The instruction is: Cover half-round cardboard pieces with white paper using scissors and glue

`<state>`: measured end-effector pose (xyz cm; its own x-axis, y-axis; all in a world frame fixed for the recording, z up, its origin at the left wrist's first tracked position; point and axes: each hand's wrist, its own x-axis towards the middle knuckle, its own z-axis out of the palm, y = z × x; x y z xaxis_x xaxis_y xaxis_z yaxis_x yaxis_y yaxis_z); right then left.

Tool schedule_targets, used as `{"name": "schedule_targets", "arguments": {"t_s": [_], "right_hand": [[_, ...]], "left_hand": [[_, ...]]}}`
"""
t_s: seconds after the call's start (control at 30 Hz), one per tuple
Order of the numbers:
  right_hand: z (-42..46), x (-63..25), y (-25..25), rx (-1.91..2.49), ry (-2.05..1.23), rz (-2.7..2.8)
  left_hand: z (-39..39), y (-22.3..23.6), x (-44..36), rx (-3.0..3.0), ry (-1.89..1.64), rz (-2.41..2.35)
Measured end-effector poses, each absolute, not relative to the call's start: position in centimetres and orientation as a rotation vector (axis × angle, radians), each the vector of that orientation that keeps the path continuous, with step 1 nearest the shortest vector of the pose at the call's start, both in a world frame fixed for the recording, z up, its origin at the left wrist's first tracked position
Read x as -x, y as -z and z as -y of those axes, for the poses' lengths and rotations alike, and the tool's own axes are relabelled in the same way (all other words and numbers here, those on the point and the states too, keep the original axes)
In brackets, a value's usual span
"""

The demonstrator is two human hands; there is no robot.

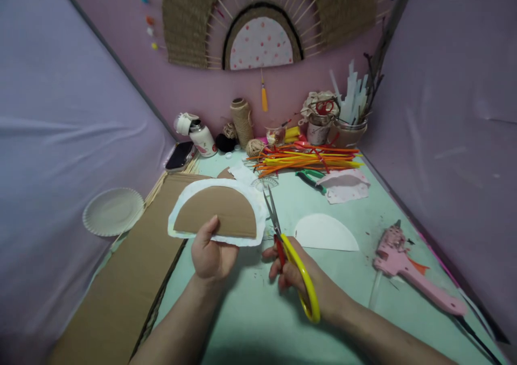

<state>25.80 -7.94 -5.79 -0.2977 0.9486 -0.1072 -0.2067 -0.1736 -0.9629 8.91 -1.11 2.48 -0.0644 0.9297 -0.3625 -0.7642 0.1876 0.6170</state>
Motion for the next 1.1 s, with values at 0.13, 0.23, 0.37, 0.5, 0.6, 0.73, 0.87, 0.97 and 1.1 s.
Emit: {"name": "schedule_targets", "arguments": {"t_s": [0.13,0.23,0.37,0.5,0.6,0.73,0.87,0.97,1.1], "right_hand": [[8.3,-25.8,5.5,0.898,-1.684,1.236],[8.4,-25.8,5.0,0.903,-1.69,1.24],[8.6,-26.0,4.3,0.918,-1.684,1.268],[8.6,-26.0,3.9,0.938,-1.673,1.306],[8.5,-25.8,3.5,0.954,-1.655,1.309],[8.5,-25.6,3.5,0.983,-1.667,1.246],[8.7,-25.5,4.3,0.994,-1.699,1.191],[8.8,-25.5,4.8,1.001,-1.711,1.161],[8.8,-25.5,4.8,1.029,-1.727,1.141]], "left_hand": [[1.3,-2.1,-9.3,-0.199,-1.441,-0.87],[1.3,-1.6,-9.5,-0.214,-1.462,-0.879],[1.2,-1.2,-9.5,-0.219,-1.48,-0.865],[1.2,-1.3,-9.6,-0.186,-1.484,-0.872],[1.3,-1.4,-9.7,-0.164,-1.483,-0.871],[1.5,-1.4,-10.0,-0.199,-1.519,-0.863],[1.6,-1.4,-10.4,-0.164,-1.522,-0.879],[1.7,-1.5,-10.6,-0.149,-1.531,-0.89],[1.8,-1.5,-10.7,-0.123,-1.516,-0.885]]}}
